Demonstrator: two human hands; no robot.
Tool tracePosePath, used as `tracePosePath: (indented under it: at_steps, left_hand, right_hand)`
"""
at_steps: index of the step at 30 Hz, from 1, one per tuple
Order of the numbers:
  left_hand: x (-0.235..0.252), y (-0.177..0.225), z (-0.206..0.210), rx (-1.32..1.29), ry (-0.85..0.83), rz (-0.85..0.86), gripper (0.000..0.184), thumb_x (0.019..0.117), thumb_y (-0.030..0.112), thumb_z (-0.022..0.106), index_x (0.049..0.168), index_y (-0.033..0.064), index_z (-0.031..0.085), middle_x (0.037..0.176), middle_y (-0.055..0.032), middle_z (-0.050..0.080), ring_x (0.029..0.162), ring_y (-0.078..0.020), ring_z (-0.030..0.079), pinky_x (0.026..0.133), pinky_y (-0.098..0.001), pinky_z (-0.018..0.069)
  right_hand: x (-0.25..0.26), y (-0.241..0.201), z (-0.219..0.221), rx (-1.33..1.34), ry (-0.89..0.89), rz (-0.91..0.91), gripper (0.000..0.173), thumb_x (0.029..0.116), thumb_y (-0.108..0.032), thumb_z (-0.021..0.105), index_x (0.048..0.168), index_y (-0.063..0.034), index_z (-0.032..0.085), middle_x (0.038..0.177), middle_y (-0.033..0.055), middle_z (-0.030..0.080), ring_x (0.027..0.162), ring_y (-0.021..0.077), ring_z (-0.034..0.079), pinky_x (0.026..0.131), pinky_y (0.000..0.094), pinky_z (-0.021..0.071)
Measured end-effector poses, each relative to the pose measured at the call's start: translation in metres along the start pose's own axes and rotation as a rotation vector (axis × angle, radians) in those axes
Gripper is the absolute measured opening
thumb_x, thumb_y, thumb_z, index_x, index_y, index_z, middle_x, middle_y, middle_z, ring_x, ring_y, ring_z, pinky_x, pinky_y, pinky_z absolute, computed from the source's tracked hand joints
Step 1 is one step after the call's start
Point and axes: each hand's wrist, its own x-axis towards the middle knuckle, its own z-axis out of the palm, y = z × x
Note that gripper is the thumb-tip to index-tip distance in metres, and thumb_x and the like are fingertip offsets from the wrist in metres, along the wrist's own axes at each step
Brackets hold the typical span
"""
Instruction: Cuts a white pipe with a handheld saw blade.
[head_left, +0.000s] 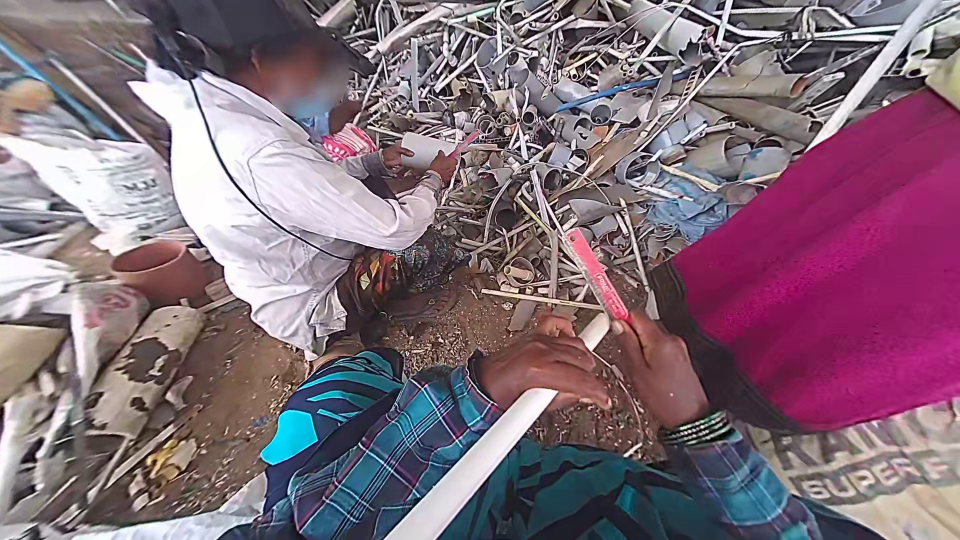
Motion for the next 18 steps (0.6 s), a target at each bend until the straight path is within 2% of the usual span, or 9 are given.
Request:
tracePosePath:
  at_steps: [4, 8, 12, 16, 18]
  left_hand:
    - [0.0, 0.0, -0.001, 0.002, -0.014, -0.013, 0.017, 0.1015, 0.012, 0.06, 0.095, 0.003, 0.073, 0.084, -0.0117, 0.069, 0.088, -0.0186, 0.062, 0.098, -0.0325, 0.0393]
    - [-0.002, 0.001, -0.001, -0.008, -0.035, -0.02, 0.017, 0.1012, 0.011, 0.06, 0.096, 0.003, 0.074, 0.085, -0.012, 0.07, 0.09, -0.0195, 0.063, 0.098, -0.0334, 0.0392]
    - [0.0, 0.0, -0.002, 0.013, -0.022, -0.018, 0.018, 0.102, 0.013, 0.059, 0.095, 0.0026, 0.073, 0.085, -0.012, 0.069, 0.089, -0.0184, 0.063, 0.099, -0.0326, 0.0396]
    - [0.0, 0.002, -0.002, -0.009, -0.017, -0.02, 0.018, 0.1019, 0.013, 0.06, 0.095, 0.0028, 0.073, 0.084, -0.0122, 0.069, 0.089, -0.0192, 0.063, 0.098, -0.0334, 0.0393]
    - [0.0, 0.001, -0.002, -0.003, -0.009, -0.02, 0.019, 0.1025, 0.013, 0.059, 0.096, 0.003, 0.073, 0.084, -0.0119, 0.068, 0.088, -0.019, 0.062, 0.098, -0.0329, 0.0391]
  right_hand:
    - [-0.006, -0.007, 0.004, 0.01, 0.028, -0.077, 0.036, 0.1016, -0.026, 0.046, 0.09, 0.0026, 0.064, 0.055, 0.0072, 0.053, 0.045, 0.0208, 0.054, 0.043, 0.0373, 0.0439]
    - [-0.001, 0.0, 0.0, 0.02, -0.043, 0.022, 0.035, 0.1039, -0.023, 0.046, 0.096, 0.0061, 0.064, 0.057, 0.0119, 0.055, 0.047, 0.0275, 0.057, 0.046, 0.045, 0.0461]
    - [-0.007, -0.011, 0.001, 0.003, -0.001, -0.056, 0.034, 0.1008, -0.024, 0.047, 0.092, 0.0037, 0.065, 0.055, 0.0094, 0.054, 0.046, 0.0231, 0.056, 0.043, 0.039, 0.0442]
    - [0.001, 0.0, -0.004, 0.029, -0.076, 0.052, 0.035, 0.1051, -0.022, 0.046, 0.099, 0.0073, 0.064, 0.06, 0.0131, 0.056, 0.051, 0.0278, 0.058, 0.049, 0.0456, 0.0469]
    - [-0.003, -0.005, 0.0, 0.033, -0.025, -0.011, 0.034, 0.1024, -0.022, 0.047, 0.093, 0.0055, 0.064, 0.056, 0.0101, 0.053, 0.046, 0.0236, 0.055, 0.045, 0.0404, 0.0445]
